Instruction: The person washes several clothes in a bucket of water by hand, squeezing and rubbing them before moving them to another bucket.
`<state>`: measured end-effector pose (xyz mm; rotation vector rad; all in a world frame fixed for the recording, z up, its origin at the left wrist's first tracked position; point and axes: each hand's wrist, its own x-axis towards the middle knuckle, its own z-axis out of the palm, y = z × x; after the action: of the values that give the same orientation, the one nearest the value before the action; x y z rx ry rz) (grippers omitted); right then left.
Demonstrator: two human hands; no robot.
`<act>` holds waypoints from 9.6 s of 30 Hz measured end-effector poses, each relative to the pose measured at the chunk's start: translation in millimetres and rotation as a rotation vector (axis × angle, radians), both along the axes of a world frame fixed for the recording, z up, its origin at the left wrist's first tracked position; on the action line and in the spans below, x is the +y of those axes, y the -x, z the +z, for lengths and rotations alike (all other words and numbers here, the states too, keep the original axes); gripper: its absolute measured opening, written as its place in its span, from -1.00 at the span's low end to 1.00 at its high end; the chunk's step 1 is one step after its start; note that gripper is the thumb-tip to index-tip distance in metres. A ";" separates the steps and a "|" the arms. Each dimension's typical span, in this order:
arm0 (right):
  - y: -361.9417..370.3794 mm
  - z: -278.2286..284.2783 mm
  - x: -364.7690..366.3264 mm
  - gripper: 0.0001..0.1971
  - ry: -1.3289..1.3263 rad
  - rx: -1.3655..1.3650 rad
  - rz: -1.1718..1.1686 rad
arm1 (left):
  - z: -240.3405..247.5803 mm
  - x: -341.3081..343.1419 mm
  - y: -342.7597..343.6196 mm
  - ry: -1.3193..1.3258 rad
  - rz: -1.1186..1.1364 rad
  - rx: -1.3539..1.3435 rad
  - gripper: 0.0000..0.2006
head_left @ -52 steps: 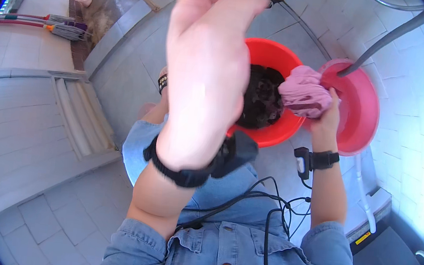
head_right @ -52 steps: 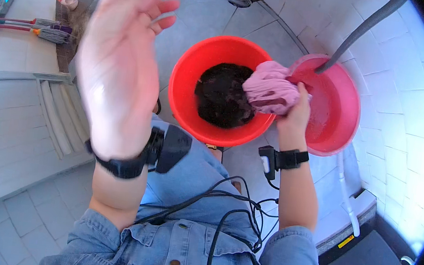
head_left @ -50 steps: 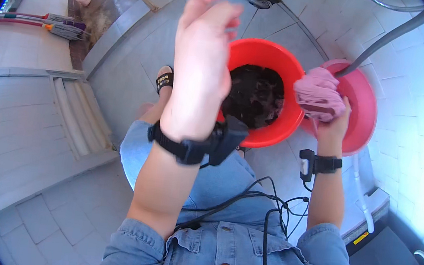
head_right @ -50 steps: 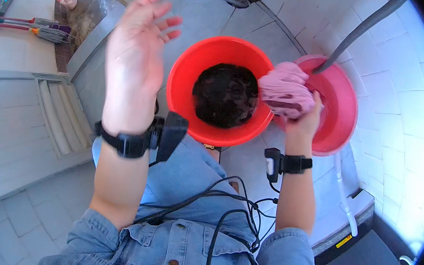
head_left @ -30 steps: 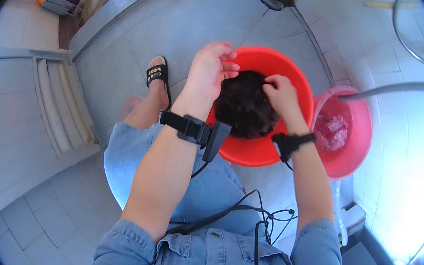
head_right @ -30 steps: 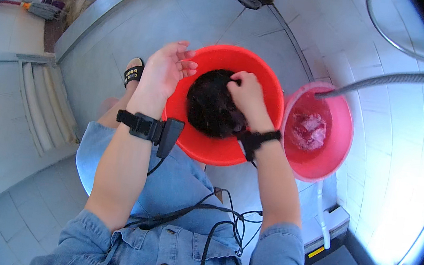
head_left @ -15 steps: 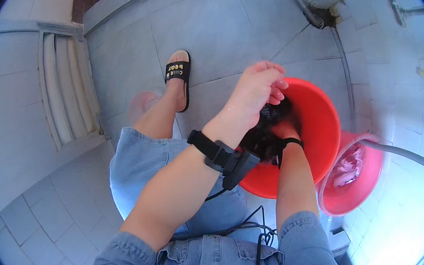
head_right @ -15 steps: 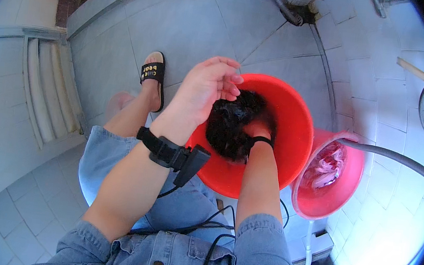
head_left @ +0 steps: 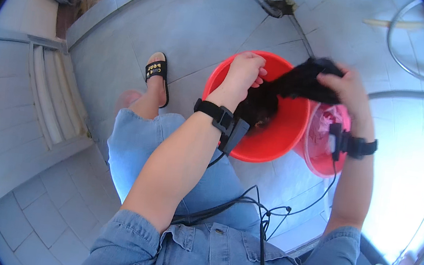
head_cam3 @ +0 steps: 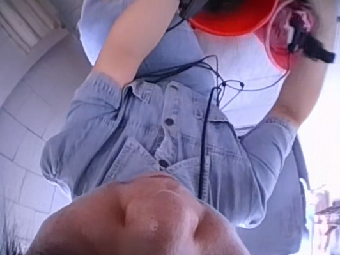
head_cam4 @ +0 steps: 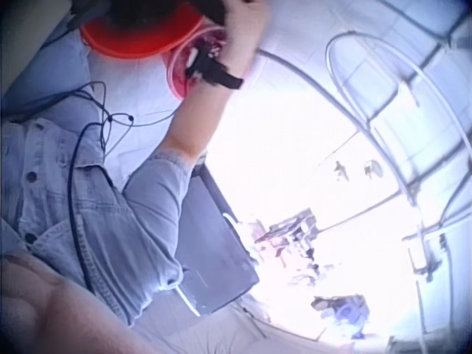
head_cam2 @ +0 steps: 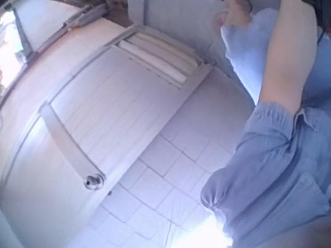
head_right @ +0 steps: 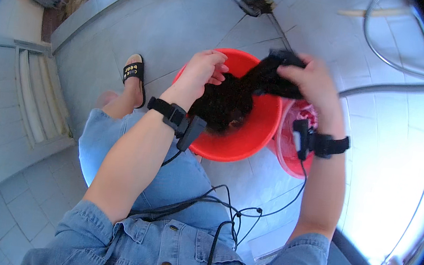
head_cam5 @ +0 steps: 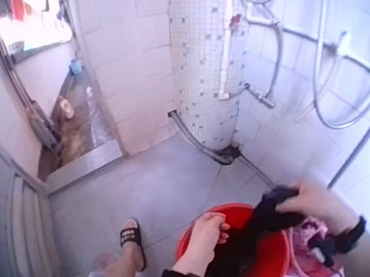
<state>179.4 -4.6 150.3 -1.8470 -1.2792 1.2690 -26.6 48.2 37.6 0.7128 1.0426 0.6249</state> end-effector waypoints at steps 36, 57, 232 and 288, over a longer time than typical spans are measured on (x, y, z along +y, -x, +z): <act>86.5 -94.4 -47.7 -0.89 -0.552 0.414 -0.410 | 1.5 -44.3 -36.0 0.521 0.246 -0.511 -0.69; 31.0 -178.8 -63.4 -0.30 0.011 0.436 -0.169 | 12.4 -50.0 -17.3 -0.924 -0.538 0.803 -0.54; -9.0 -130.7 -64.4 -0.57 -0.157 0.918 -0.507 | -2.2 -5.2 -8.9 -0.771 -0.114 0.729 -0.85; 56.4 -97.2 -90.7 -0.65 -0.557 1.117 -0.427 | 13.9 -29.5 -21.8 0.730 0.129 -0.559 -0.46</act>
<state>123.0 -95.3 53.1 -0.7046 -0.4797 1.2119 -4.8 18.7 51.5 -0.1700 0.7106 0.4618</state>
